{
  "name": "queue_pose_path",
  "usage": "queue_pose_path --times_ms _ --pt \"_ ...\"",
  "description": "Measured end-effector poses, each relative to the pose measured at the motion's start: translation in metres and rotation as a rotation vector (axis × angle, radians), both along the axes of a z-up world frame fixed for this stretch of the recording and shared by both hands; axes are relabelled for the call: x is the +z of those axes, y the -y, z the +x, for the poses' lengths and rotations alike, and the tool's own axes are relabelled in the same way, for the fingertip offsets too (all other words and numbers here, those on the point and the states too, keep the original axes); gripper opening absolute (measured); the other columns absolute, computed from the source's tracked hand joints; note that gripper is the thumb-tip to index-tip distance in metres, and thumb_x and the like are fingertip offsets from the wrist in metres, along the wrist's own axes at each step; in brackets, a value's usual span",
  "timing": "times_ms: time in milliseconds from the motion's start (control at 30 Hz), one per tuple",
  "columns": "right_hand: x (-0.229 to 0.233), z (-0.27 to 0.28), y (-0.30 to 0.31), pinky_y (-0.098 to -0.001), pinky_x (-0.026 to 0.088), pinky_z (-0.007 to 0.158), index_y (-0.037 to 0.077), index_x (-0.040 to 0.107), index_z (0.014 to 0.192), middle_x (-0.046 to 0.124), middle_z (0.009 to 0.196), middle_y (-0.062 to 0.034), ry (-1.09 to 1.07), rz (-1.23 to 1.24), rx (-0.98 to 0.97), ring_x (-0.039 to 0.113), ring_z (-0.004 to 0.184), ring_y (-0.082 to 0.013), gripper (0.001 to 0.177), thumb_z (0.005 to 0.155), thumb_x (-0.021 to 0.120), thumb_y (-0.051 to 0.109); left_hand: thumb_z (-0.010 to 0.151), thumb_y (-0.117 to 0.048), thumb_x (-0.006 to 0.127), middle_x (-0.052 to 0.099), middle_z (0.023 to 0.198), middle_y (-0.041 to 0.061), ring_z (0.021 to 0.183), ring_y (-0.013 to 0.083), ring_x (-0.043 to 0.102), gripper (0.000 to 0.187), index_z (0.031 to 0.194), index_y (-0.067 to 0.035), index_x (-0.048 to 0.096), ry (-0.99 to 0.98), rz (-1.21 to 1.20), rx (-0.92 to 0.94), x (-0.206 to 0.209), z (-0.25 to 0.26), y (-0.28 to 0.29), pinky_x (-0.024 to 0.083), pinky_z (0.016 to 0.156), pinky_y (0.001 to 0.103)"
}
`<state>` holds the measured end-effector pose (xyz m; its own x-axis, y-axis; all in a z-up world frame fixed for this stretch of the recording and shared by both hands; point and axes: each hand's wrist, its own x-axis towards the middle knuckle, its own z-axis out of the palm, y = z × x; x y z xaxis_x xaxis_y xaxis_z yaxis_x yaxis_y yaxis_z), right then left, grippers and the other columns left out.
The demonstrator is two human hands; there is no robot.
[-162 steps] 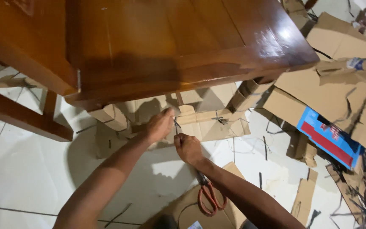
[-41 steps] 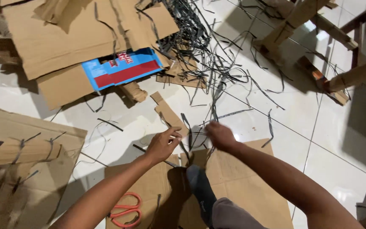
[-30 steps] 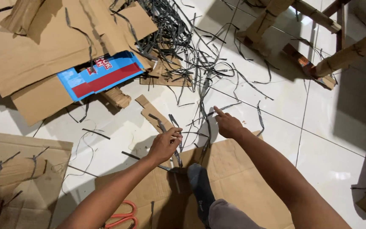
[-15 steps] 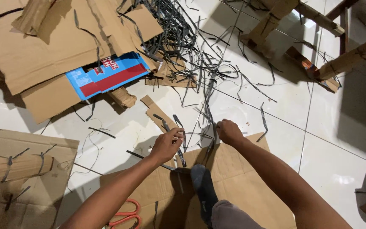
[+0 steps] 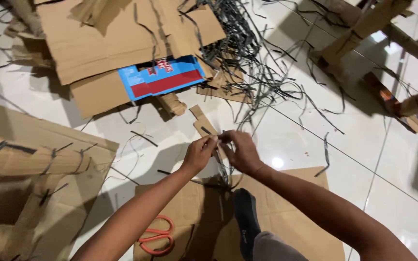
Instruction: Wrapping wooden chair legs with cardboard and securing them with plastic ties
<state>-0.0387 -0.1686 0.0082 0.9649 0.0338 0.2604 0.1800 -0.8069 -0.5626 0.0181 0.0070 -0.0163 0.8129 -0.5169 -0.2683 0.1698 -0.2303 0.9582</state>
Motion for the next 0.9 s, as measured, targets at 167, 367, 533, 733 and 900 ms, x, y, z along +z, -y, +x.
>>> queue_pose_path --times_ms 167,367,533,733,900 --pt "0.019 0.009 -0.054 -0.0501 0.051 0.086 0.015 0.055 0.111 0.075 0.093 -0.0063 -0.196 0.139 0.070 0.072 0.094 -0.0335 0.026 0.091 0.072 0.017 0.103 -0.040 0.065 0.070 0.066 0.008 0.065 0.0179 0.070 0.039 0.084 -0.007 0.076 -0.045 0.018 0.173 -0.017 0.023 -0.038 0.058 0.069 0.034" --pt "0.010 0.042 -0.094 -0.0476 0.056 0.079 0.014 0.065 0.108 0.078 0.083 -0.0110 -0.474 0.245 0.264 0.076 0.087 -0.0352 0.017 0.095 0.068 0.025 0.108 -0.035 0.052 0.065 0.060 0.008 0.057 0.0155 0.066 0.036 0.107 -0.012 0.080 -0.026 0.064 0.374 0.005 0.018 -0.108 0.055 0.060 0.028" --pt "0.011 0.067 -0.153 -0.0466 0.058 0.075 0.012 0.070 0.099 0.078 0.082 -0.0140 -0.598 0.149 0.632 0.076 0.082 -0.0365 0.012 0.097 0.066 0.023 0.106 -0.041 0.055 0.075 0.077 0.015 0.065 0.0272 0.069 0.044 0.092 -0.006 0.079 0.059 0.205 0.451 0.029 -0.003 -0.182 0.057 0.068 0.040" --pt "0.048 0.063 -0.255 -0.0527 0.058 0.095 0.005 0.062 0.111 0.074 0.112 -0.0216 -0.883 0.281 0.832 0.068 0.116 -0.0406 0.018 0.099 0.066 0.018 0.110 -0.037 0.053 0.068 0.077 0.019 0.076 0.0382 0.070 0.050 0.078 -0.002 0.072 0.300 0.344 0.495 0.066 -0.057 -0.265 0.056 0.070 0.044" --pt "0.049 0.033 -0.333 -0.0275 0.050 0.077 0.010 0.073 0.090 0.073 0.076 -0.0025 -1.032 0.497 0.916 0.063 0.077 -0.0130 0.013 0.098 0.069 0.020 0.108 -0.046 0.046 0.070 0.076 0.016 0.076 0.0370 0.071 0.058 0.074 -0.006 0.068 0.323 0.543 0.641 0.106 -0.117 -0.314 0.054 0.067 0.045"
